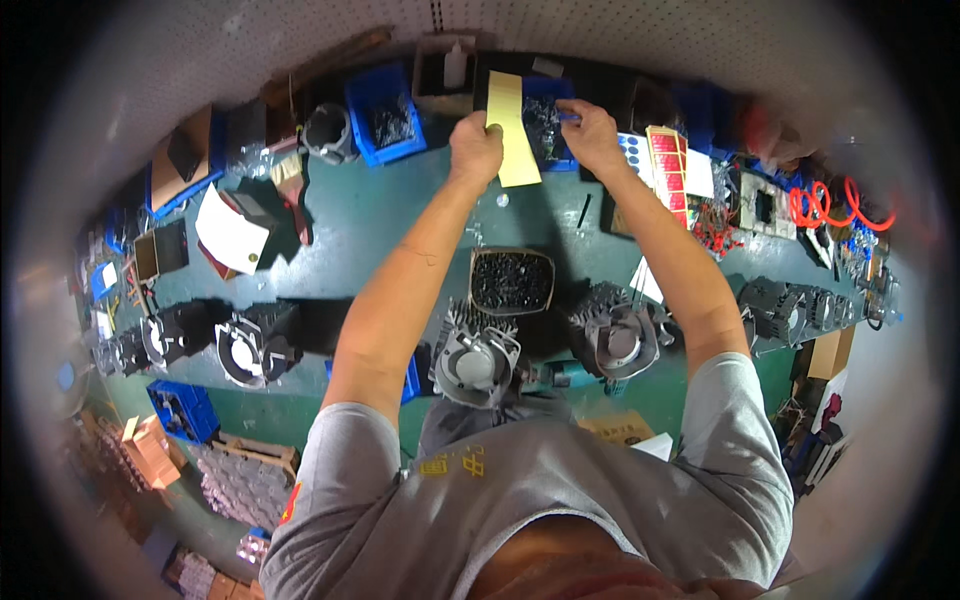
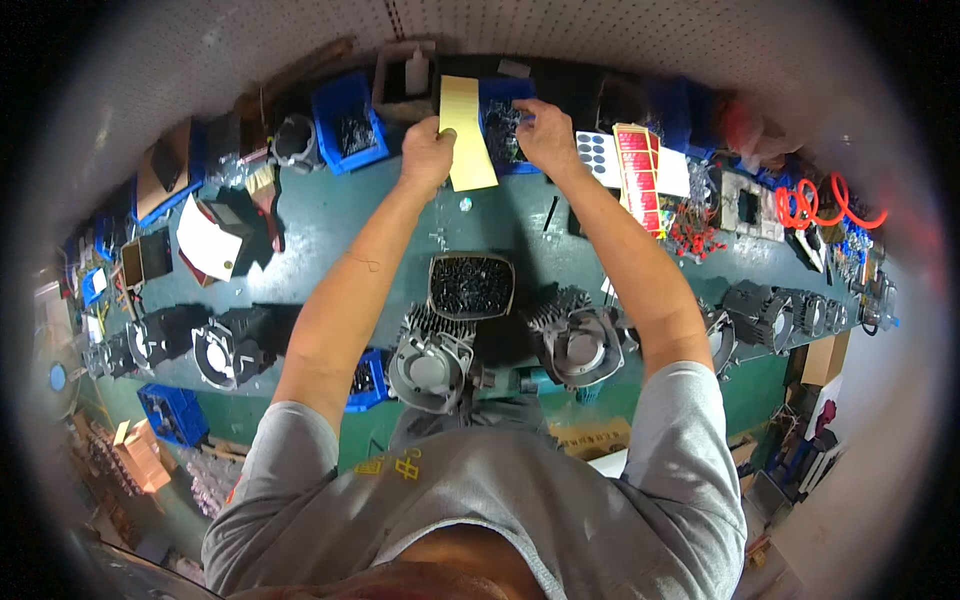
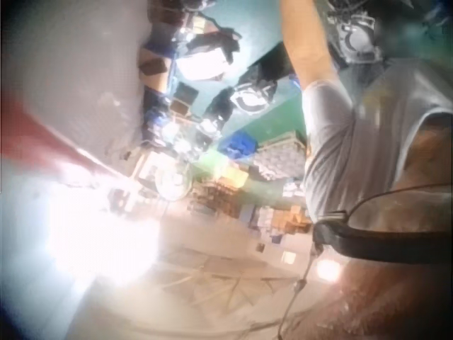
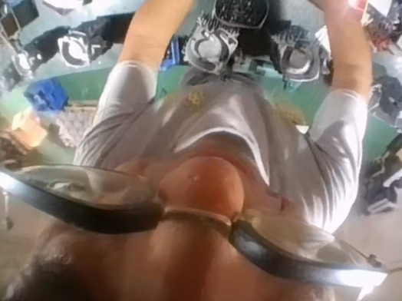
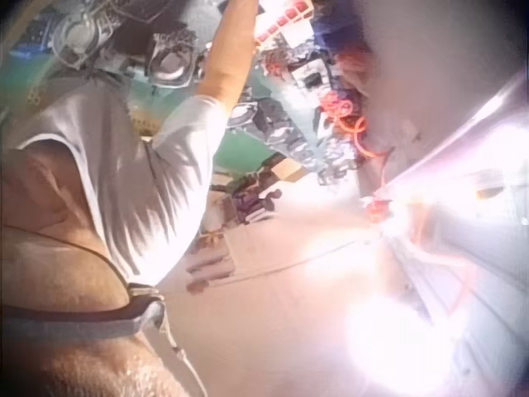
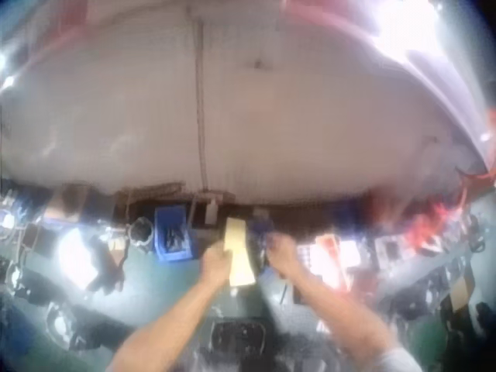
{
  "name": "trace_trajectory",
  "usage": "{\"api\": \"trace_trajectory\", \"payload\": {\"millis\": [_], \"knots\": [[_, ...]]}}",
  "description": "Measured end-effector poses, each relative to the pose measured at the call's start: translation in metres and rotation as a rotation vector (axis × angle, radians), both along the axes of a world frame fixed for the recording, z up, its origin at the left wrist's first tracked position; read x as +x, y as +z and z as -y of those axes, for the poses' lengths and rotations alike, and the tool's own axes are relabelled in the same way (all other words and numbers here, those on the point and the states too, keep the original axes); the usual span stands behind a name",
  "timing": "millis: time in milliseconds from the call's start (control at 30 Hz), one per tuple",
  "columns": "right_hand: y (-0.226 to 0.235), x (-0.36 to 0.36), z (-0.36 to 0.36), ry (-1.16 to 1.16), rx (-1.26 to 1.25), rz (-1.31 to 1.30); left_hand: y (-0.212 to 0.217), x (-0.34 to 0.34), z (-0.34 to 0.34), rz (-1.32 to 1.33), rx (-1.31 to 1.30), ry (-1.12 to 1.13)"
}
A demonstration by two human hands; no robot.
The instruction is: The person sorts small metal parts from a bin onto a yellow paper, then picks up a bundle of blue and white wires. They use a screwdriver to attach the wires to several metal housings on the workbench, connecting each wire to a terminal on the components.
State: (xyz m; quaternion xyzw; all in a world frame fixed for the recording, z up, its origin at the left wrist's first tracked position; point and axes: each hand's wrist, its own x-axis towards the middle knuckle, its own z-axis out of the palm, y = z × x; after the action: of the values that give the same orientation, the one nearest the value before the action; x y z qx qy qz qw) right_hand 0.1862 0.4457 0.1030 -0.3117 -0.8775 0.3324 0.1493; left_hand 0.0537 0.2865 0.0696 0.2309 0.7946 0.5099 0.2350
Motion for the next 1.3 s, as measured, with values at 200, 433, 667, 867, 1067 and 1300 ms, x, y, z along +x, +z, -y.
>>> {"api": "trace_trajectory", "payload": {"millis": [200, 433, 667, 867, 1067, 1300], "knots": [[-0.019, 0.019, 0.067, 0.564, -0.170, 0.214, -0.026, 0.001, 0.126, 0.232, 0.023, 0.126], [-0.045, -0.001, 0.119, 1.088, 0.019, 0.468, -0.046, 0.031, 0.201, 0.350, 0.062, 0.318], [-0.070, -0.008, 0.117, 1.251, 0.126, 0.431, -0.054, 0.043, 0.210, 0.377, 0.040, 0.335], [-0.090, -0.019, 0.118, 0.919, 0.126, 0.238, -0.074, 0.041, 0.212, 0.338, 0.047, 0.294], [-0.060, -0.033, 0.117, 0.543, 0.156, 0.269, -0.072, 0.042, 0.208, 0.308, 0.028, 0.310], [-0.066, -0.023, 0.120, 0.631, 0.015, 0.449, -0.096, 0.051, 0.201, 0.290, -0.006, 0.315]]}}
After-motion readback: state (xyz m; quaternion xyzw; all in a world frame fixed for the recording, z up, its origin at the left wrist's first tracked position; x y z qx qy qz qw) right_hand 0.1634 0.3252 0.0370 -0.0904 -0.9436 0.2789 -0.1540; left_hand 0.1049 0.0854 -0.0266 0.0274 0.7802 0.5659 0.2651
